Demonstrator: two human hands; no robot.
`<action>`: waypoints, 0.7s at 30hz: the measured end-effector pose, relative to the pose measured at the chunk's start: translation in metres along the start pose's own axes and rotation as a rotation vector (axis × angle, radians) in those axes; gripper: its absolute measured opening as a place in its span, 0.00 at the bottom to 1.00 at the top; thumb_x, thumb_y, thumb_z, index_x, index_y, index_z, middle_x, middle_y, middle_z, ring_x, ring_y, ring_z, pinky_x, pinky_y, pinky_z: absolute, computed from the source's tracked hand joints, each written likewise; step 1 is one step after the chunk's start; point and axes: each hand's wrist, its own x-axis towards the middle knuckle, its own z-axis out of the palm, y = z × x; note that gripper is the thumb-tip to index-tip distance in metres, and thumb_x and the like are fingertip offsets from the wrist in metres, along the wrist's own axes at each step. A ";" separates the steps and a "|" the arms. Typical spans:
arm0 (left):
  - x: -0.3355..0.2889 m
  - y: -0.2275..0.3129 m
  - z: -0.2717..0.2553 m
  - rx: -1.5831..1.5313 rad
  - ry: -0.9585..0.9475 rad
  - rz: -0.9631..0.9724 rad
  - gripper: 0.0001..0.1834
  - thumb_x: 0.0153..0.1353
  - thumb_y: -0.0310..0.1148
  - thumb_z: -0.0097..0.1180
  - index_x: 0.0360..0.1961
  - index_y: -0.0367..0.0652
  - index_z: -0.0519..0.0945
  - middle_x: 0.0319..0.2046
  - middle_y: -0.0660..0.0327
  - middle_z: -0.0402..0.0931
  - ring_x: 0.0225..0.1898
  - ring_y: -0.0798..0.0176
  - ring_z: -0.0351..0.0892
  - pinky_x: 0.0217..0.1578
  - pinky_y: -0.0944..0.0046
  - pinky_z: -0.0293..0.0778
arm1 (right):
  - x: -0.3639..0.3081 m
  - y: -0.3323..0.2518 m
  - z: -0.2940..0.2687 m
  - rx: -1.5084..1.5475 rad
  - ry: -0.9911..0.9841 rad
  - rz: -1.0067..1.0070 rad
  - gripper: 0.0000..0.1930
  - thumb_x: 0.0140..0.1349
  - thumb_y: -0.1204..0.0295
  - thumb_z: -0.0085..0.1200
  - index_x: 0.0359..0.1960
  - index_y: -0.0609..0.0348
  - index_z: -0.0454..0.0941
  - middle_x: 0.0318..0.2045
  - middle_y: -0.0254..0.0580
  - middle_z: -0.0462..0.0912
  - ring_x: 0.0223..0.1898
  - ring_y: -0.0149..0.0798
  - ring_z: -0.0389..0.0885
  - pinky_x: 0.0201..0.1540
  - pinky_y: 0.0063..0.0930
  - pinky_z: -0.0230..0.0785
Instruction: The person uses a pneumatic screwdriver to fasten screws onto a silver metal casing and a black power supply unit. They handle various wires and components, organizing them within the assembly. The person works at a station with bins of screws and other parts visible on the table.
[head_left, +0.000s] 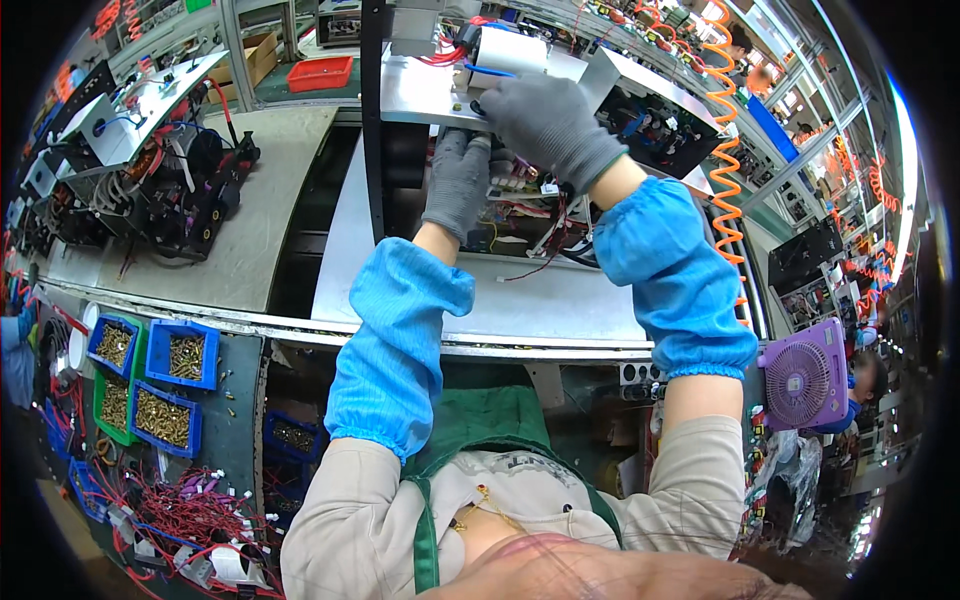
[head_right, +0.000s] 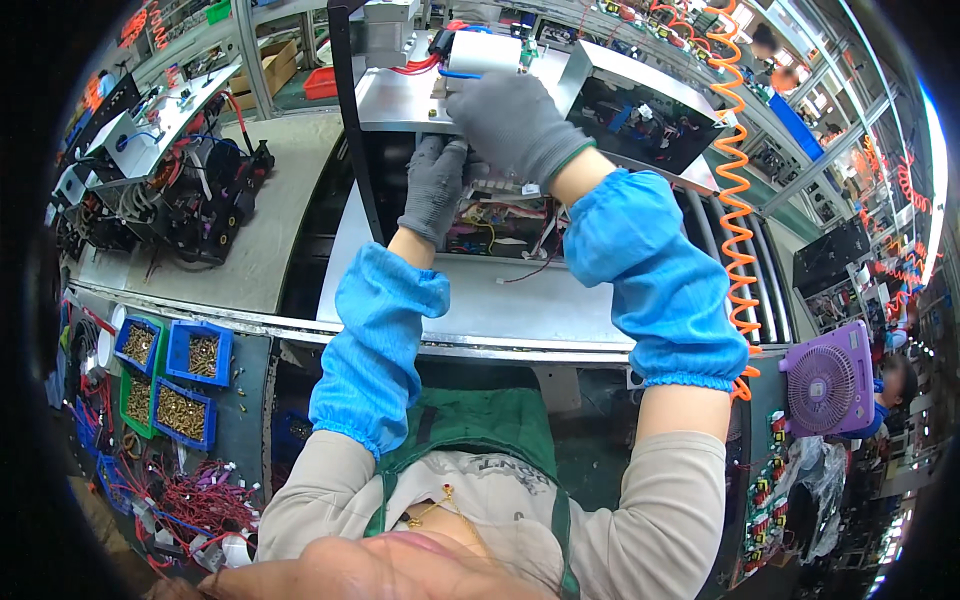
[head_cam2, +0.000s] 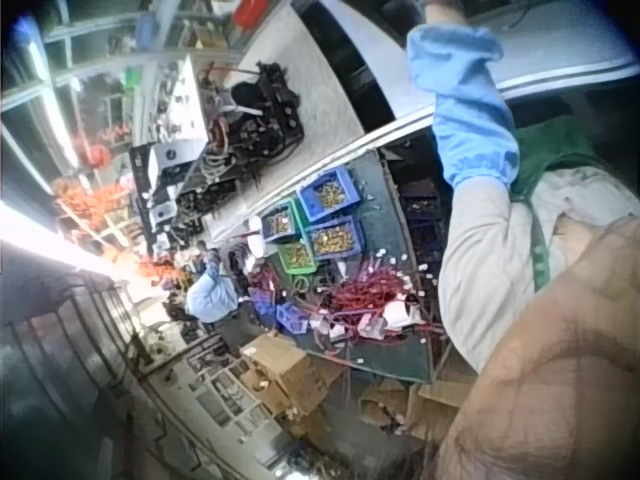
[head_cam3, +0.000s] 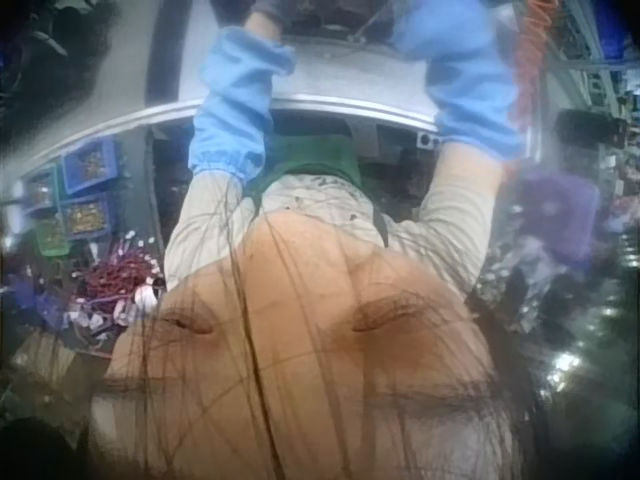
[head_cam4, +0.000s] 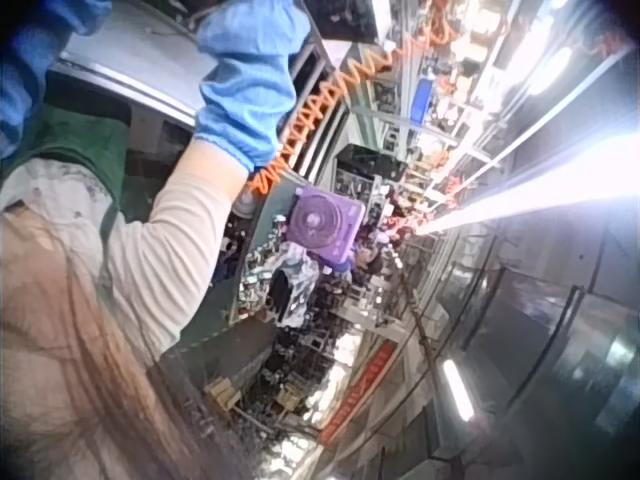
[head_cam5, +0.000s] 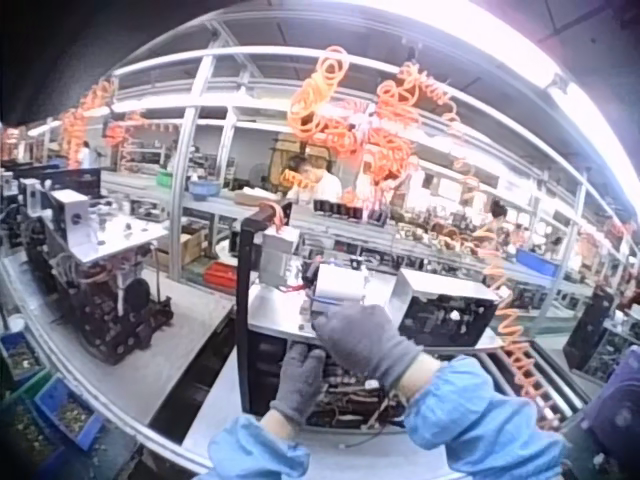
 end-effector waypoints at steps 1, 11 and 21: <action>0.001 0.004 0.001 0.101 -0.005 -0.002 0.08 0.62 0.31 0.50 0.38 0.37 0.75 0.28 0.62 0.75 0.23 0.72 0.73 0.25 0.72 0.71 | 0.001 0.004 -0.005 0.077 0.008 0.024 0.08 0.51 0.72 0.52 0.34 0.54 0.78 0.30 0.43 0.80 0.36 0.44 0.82 0.35 0.38 0.76; 0.015 -0.021 -0.010 0.985 0.226 0.491 0.12 0.60 0.36 0.50 0.33 0.37 0.77 0.25 0.49 0.78 0.27 0.50 0.79 0.31 0.55 0.73 | 0.007 0.002 -0.004 -0.201 -0.078 -0.173 0.16 0.48 0.69 0.61 0.41 0.51 0.77 0.36 0.41 0.80 0.39 0.43 0.82 0.40 0.37 0.77; -0.001 0.016 -0.017 1.292 0.067 0.349 0.15 0.60 0.44 0.49 0.31 0.42 0.77 0.27 0.48 0.78 0.33 0.43 0.78 0.35 0.48 0.73 | -0.001 0.027 -0.024 -0.077 -0.012 -0.073 0.11 0.50 0.64 0.59 0.37 0.33 0.80 0.32 0.38 0.77 0.34 0.41 0.81 0.30 0.37 0.76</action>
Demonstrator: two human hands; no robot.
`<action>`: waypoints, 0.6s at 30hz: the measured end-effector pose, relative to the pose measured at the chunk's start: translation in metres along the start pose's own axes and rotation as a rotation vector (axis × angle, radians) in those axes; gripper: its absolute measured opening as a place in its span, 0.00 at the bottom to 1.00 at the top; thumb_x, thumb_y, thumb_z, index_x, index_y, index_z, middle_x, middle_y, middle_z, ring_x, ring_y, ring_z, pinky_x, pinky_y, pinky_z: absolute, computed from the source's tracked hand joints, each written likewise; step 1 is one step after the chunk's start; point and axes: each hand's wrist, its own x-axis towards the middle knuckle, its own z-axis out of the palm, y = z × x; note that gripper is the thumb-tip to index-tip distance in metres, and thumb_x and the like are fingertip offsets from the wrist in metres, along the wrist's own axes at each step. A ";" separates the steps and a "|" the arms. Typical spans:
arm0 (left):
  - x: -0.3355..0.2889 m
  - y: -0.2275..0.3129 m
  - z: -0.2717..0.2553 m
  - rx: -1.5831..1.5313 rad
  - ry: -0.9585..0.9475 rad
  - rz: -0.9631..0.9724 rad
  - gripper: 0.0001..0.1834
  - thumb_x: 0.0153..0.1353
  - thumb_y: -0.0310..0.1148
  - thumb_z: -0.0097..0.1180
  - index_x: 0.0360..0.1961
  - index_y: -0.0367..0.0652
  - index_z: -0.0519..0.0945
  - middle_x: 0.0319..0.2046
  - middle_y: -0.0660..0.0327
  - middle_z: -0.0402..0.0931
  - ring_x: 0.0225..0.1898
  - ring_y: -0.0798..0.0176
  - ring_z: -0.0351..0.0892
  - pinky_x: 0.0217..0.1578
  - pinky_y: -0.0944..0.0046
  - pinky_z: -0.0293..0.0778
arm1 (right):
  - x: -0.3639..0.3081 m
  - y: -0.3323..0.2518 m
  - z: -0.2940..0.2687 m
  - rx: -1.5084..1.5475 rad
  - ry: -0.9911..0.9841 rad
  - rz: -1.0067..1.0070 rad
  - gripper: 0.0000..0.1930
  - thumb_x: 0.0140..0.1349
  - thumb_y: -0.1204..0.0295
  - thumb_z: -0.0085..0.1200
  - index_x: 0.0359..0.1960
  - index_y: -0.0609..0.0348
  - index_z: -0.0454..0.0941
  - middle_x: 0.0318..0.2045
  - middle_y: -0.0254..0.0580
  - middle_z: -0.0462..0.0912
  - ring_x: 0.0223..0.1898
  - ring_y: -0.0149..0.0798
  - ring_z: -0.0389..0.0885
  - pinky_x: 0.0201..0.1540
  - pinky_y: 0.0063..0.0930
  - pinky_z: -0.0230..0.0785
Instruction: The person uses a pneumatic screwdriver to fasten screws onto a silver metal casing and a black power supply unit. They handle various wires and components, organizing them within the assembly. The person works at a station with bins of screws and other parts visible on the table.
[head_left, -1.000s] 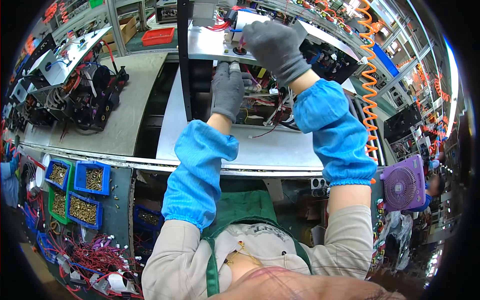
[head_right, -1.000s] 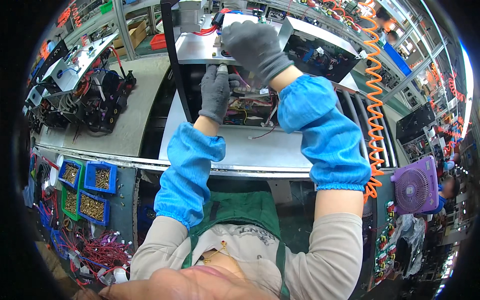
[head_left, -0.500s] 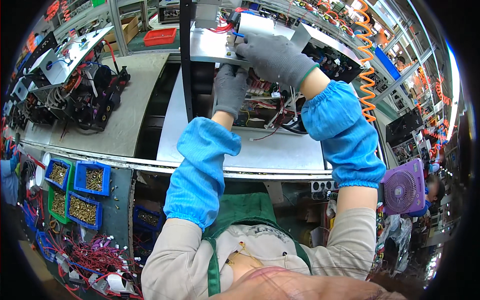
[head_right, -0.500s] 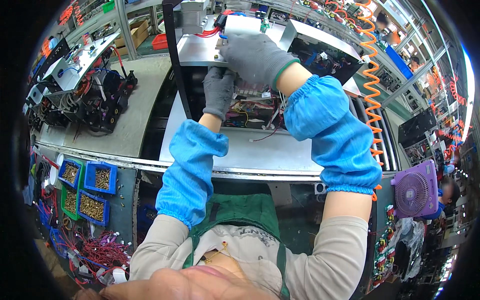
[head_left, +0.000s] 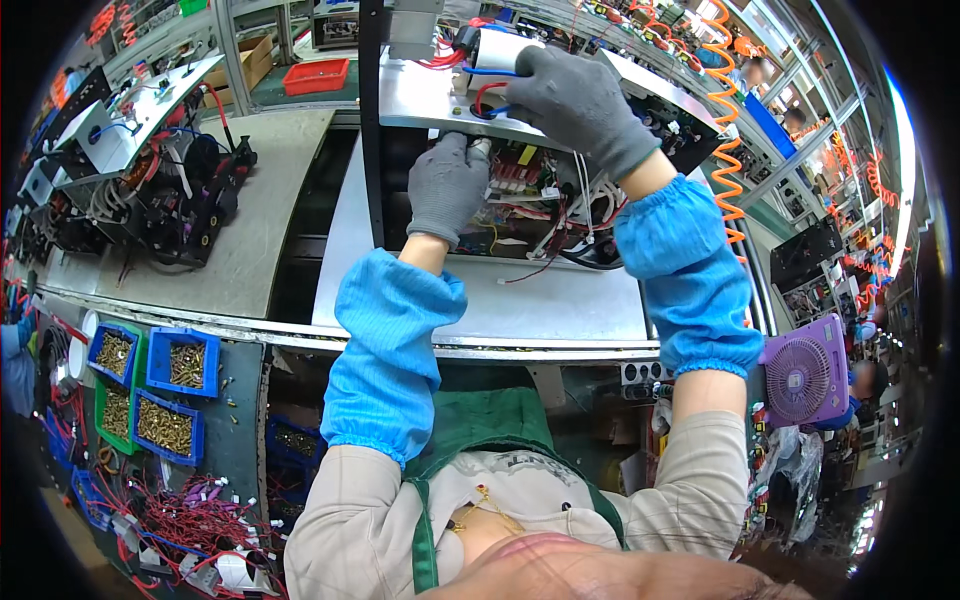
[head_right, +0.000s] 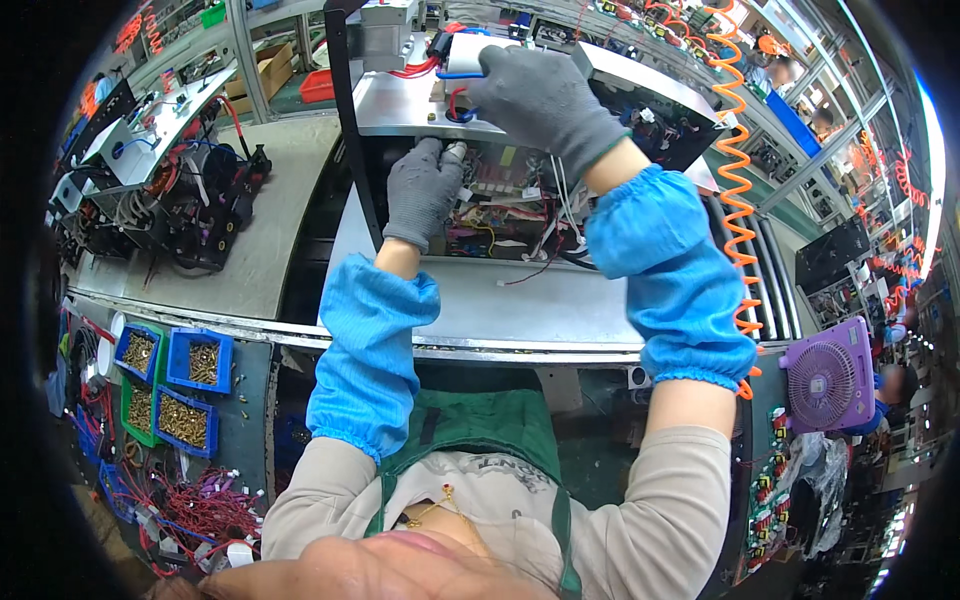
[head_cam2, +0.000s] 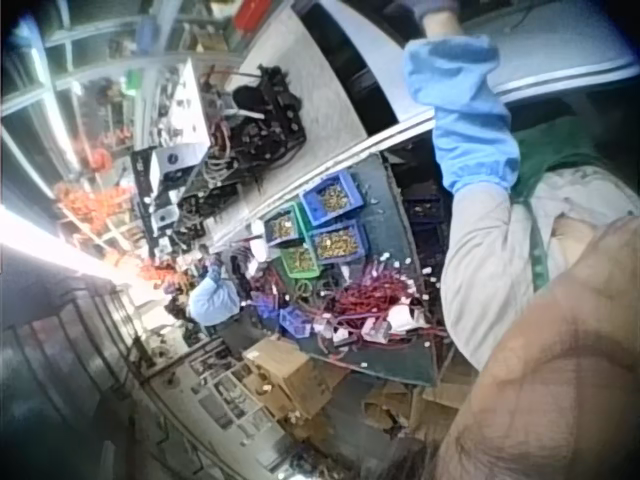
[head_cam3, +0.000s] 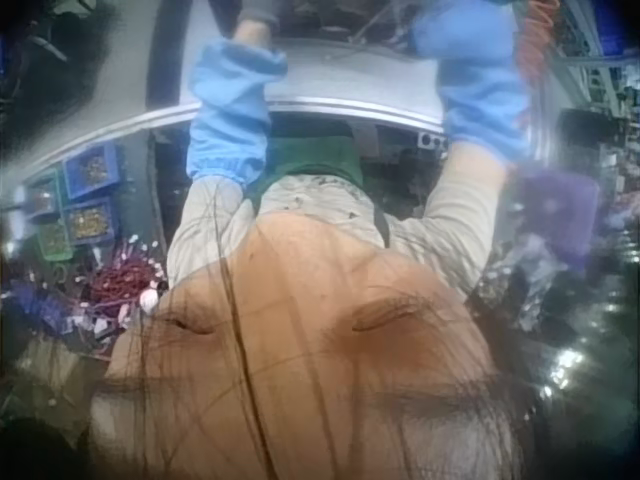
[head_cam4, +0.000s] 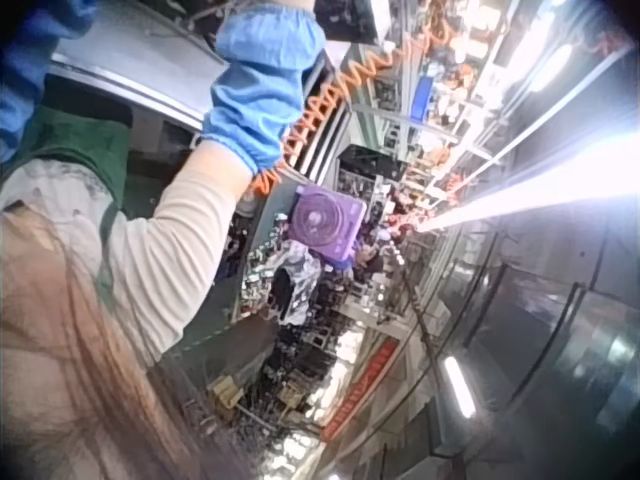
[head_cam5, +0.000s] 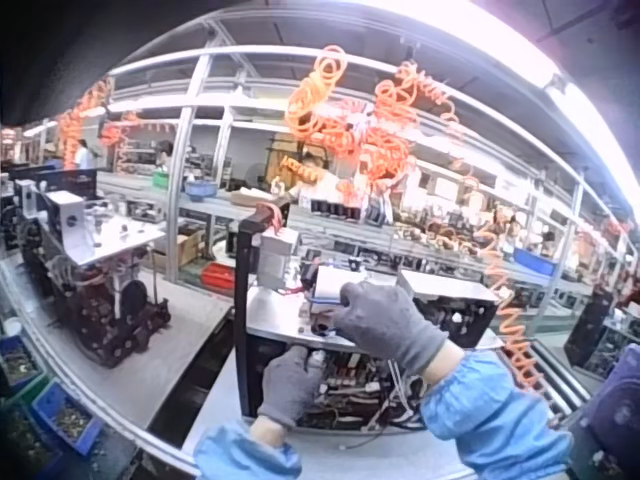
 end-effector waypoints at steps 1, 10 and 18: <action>-0.001 0.000 0.001 -0.014 0.009 0.009 0.15 0.60 0.44 0.49 0.32 0.42 0.78 0.27 0.48 0.78 0.32 0.43 0.78 0.35 0.48 0.73 | 0.006 -0.004 0.004 0.052 0.077 0.037 0.06 0.51 0.66 0.57 0.31 0.41 0.81 0.30 0.38 0.77 0.32 0.41 0.81 0.30 0.37 0.76; -0.006 -0.009 0.009 0.110 0.072 0.037 0.14 0.60 0.43 0.50 0.29 0.42 0.75 0.24 0.49 0.77 0.29 0.43 0.78 0.31 0.48 0.72 | 0.013 0.019 0.001 0.308 -0.063 0.027 0.08 0.49 0.65 0.63 0.30 0.53 0.83 0.47 0.37 0.75 0.44 0.40 0.77 0.44 0.33 0.73; -0.029 -0.033 0.005 0.204 0.133 0.027 0.08 0.56 0.38 0.53 0.32 0.45 0.75 0.23 0.52 0.78 0.27 0.45 0.79 0.27 0.48 0.73 | 0.035 -0.022 0.042 0.116 0.199 -0.069 0.13 0.48 0.66 0.62 0.37 0.49 0.79 0.41 0.37 0.78 0.45 0.43 0.76 0.44 0.35 0.72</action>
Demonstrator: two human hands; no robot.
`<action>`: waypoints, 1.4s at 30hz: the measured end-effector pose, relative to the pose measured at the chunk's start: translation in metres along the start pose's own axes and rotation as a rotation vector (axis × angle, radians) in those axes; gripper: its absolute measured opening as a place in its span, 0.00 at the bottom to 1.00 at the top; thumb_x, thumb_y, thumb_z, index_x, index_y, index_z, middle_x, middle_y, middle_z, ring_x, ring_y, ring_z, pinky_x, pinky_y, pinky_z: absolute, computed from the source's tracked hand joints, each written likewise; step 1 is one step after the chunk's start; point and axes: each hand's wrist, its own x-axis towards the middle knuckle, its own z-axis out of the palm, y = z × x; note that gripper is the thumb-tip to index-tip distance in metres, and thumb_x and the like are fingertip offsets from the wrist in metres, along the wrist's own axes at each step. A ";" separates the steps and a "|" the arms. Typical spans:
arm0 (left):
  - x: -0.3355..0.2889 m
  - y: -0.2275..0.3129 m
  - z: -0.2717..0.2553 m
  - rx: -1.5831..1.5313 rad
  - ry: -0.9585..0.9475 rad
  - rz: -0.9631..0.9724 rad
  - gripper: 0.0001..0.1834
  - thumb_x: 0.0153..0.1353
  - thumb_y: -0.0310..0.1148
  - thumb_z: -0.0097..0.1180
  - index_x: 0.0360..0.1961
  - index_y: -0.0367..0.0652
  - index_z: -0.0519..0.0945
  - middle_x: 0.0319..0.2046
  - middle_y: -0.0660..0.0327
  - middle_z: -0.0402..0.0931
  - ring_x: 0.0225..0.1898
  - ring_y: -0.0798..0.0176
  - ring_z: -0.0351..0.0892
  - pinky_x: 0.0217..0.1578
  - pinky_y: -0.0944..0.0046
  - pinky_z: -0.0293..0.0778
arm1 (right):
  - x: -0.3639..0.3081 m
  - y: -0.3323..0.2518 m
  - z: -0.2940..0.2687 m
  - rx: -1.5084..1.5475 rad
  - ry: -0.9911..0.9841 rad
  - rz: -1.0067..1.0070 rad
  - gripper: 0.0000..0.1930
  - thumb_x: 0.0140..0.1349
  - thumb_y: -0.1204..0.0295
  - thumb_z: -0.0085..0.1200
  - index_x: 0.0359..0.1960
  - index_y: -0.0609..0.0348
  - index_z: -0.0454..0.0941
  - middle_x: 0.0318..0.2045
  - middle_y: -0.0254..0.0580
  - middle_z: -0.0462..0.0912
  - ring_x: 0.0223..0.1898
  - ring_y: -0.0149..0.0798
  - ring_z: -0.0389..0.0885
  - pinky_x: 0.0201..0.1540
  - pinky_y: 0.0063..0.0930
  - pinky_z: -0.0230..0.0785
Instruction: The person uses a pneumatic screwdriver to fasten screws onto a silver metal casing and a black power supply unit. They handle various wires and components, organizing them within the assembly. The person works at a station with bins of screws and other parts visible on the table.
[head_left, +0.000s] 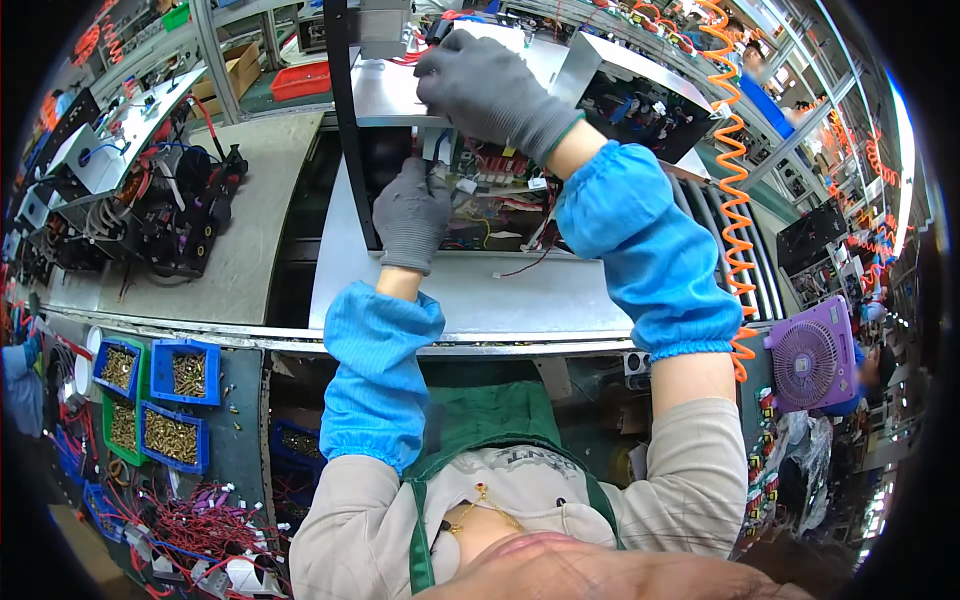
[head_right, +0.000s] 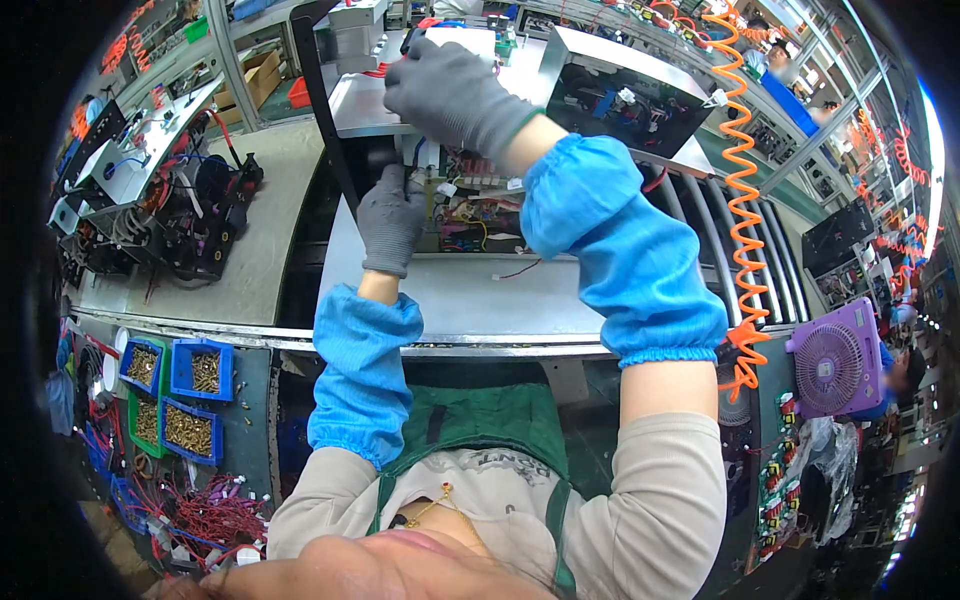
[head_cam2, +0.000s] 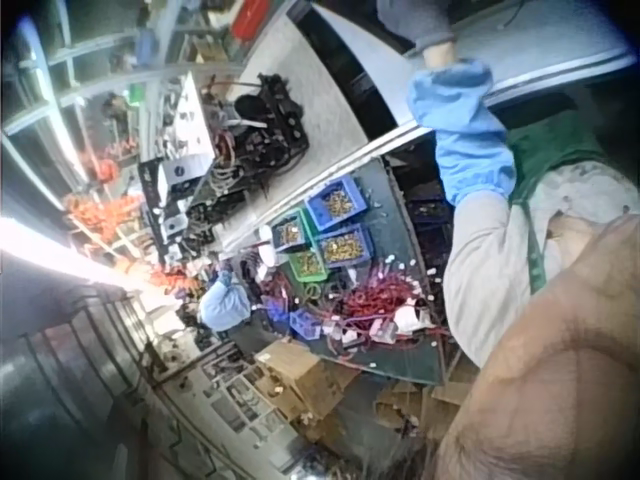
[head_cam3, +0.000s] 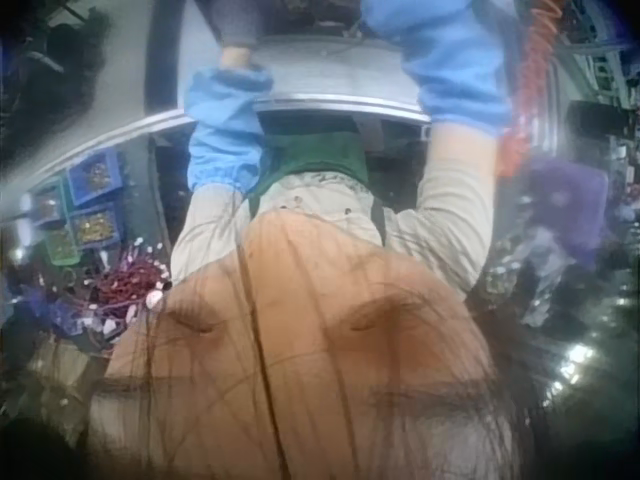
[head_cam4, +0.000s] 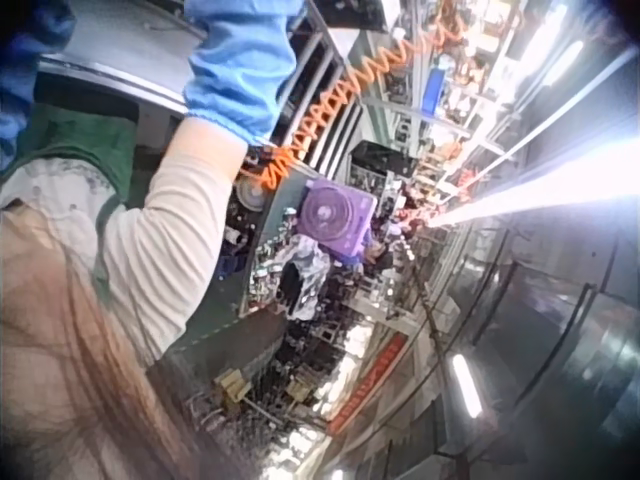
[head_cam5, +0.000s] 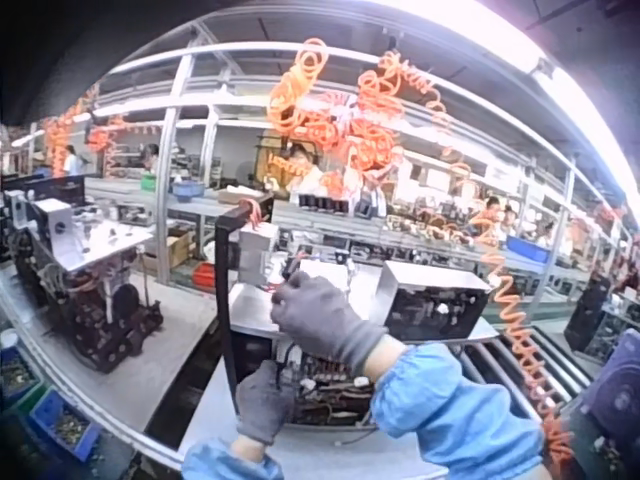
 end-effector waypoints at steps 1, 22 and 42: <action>0.001 -0.004 -0.001 -0.010 0.033 0.021 0.08 0.56 0.38 0.53 0.32 0.45 0.75 0.22 0.52 0.77 0.26 0.46 0.79 0.27 0.49 0.73 | -0.002 0.006 -0.004 0.201 0.101 0.062 0.13 0.49 0.68 0.62 0.38 0.50 0.79 0.41 0.37 0.78 0.45 0.42 0.76 0.45 0.34 0.71; 0.005 0.000 -0.007 -0.250 -0.284 -0.009 0.15 0.56 0.42 0.53 0.29 0.40 0.80 0.25 0.50 0.78 0.29 0.48 0.78 0.32 0.55 0.72 | -0.027 0.027 -0.007 -0.250 -0.033 0.053 0.20 0.54 0.62 0.57 0.50 0.30 0.75 0.40 0.29 0.76 0.39 0.37 0.77 0.35 0.29 0.77; -0.010 0.020 -0.022 -0.538 -0.013 0.008 0.11 0.60 0.38 0.53 0.36 0.41 0.78 0.21 0.58 0.77 0.22 0.65 0.76 0.24 0.66 0.70 | -0.021 0.022 -0.004 -0.121 -0.098 0.181 0.07 0.56 0.60 0.56 0.37 0.38 0.81 0.35 0.32 0.77 0.39 0.38 0.77 0.38 0.33 0.73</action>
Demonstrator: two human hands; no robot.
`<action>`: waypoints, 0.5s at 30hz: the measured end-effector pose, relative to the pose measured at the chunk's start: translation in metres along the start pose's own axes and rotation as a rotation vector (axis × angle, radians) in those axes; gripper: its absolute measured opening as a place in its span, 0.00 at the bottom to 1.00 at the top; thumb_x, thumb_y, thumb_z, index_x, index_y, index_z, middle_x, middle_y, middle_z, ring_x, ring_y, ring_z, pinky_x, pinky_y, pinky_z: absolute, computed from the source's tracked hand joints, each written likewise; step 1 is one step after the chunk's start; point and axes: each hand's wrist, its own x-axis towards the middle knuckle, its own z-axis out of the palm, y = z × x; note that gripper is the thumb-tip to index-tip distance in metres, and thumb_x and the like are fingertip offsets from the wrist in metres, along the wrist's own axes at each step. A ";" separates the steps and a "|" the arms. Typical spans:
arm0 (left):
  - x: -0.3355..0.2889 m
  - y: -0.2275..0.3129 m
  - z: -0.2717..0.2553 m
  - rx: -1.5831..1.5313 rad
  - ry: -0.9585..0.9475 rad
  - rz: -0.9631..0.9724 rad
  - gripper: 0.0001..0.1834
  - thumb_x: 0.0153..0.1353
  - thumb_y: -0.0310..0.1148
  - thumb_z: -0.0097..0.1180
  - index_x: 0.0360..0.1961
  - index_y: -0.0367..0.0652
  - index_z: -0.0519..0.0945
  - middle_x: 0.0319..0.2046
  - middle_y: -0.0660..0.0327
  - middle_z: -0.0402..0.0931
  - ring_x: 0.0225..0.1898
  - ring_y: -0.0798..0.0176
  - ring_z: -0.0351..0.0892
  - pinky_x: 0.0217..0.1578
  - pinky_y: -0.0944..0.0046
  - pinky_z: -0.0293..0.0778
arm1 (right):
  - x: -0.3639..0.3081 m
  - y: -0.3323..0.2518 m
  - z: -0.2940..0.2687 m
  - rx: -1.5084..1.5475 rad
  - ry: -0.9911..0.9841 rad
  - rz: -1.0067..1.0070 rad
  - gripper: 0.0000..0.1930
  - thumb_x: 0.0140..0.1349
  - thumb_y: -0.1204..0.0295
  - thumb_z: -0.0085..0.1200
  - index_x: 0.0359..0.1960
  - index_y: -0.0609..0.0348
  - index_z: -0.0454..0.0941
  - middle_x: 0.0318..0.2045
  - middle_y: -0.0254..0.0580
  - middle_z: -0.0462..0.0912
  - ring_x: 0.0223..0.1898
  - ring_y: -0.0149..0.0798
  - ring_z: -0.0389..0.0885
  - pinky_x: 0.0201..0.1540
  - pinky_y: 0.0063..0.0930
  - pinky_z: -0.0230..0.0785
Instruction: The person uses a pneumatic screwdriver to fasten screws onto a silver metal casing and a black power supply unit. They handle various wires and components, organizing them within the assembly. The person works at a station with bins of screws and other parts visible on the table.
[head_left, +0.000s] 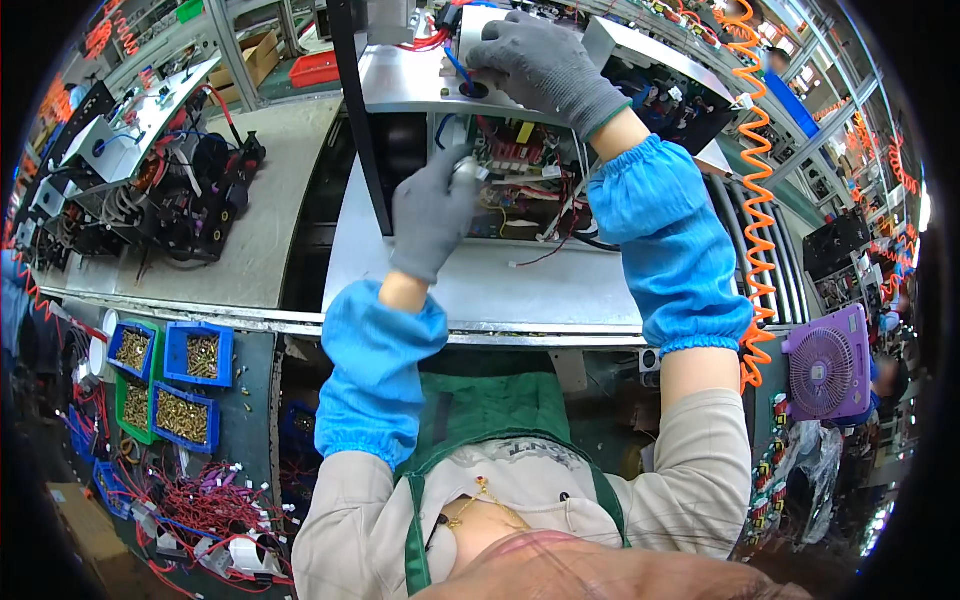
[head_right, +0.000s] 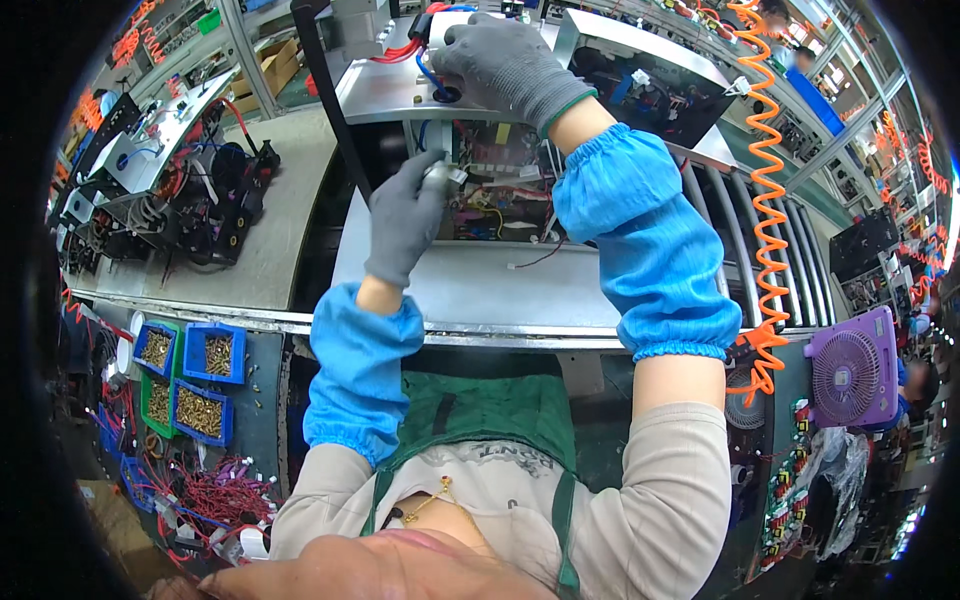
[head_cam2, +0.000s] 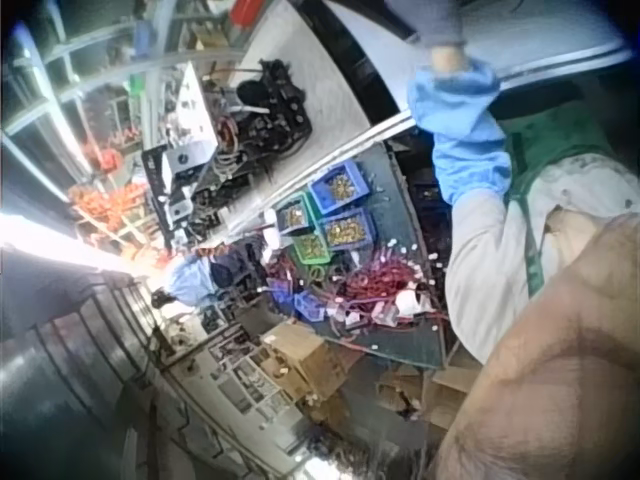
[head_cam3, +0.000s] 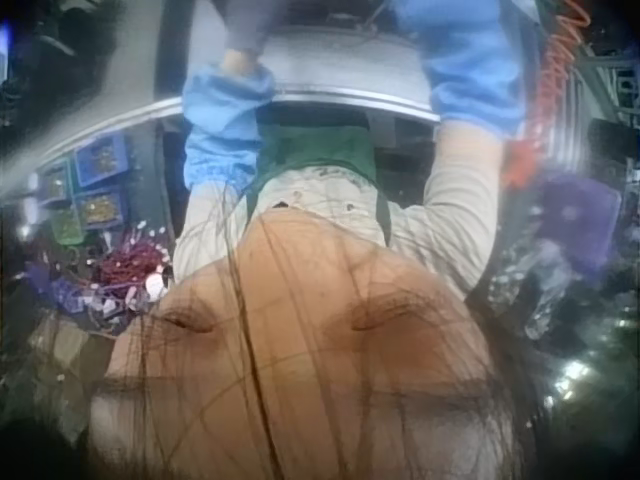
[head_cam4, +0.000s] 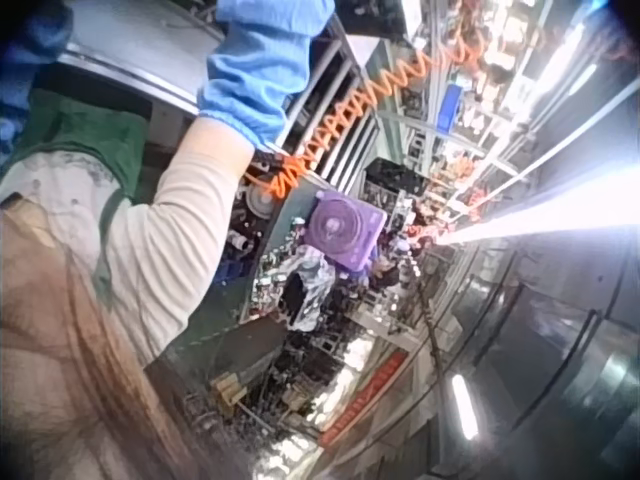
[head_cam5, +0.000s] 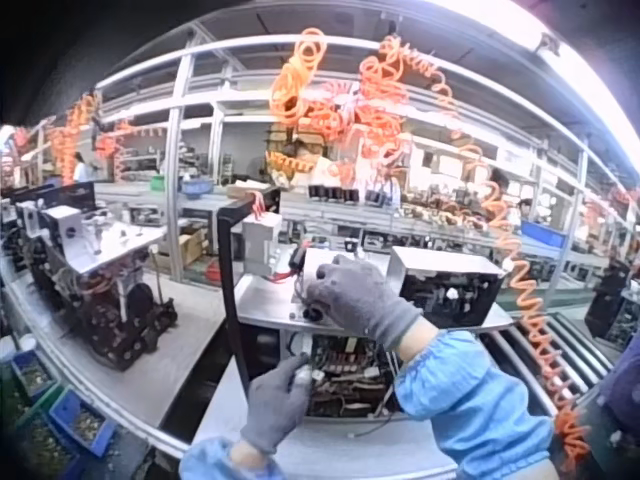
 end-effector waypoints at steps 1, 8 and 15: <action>0.006 0.013 0.004 -0.120 -0.095 -0.210 0.10 0.60 0.36 0.53 0.34 0.40 0.78 0.20 0.60 0.77 0.20 0.68 0.74 0.22 0.67 0.69 | -0.001 -0.001 0.001 -0.027 -0.018 -0.005 0.08 0.56 0.57 0.55 0.36 0.38 0.81 0.34 0.30 0.78 0.41 0.36 0.77 0.38 0.33 0.73; 0.034 -0.003 0.043 -0.521 -0.050 -0.499 0.15 0.59 0.41 0.53 0.25 0.38 0.77 0.17 0.61 0.73 0.16 0.68 0.69 0.20 0.67 0.67 | 0.002 -0.019 -0.003 -0.156 0.043 0.089 0.09 0.53 0.64 0.59 0.36 0.44 0.80 0.33 0.34 0.78 0.41 0.39 0.77 0.39 0.35 0.75; 0.028 -0.018 0.000 0.545 -0.073 0.028 0.10 0.56 0.41 0.53 0.31 0.46 0.75 0.26 0.52 0.78 0.29 0.44 0.78 0.32 0.48 0.74 | -0.082 -0.053 -0.050 0.225 0.178 0.036 0.16 0.51 0.70 0.55 0.44 0.48 0.75 0.34 0.39 0.77 0.35 0.43 0.77 0.35 0.35 0.71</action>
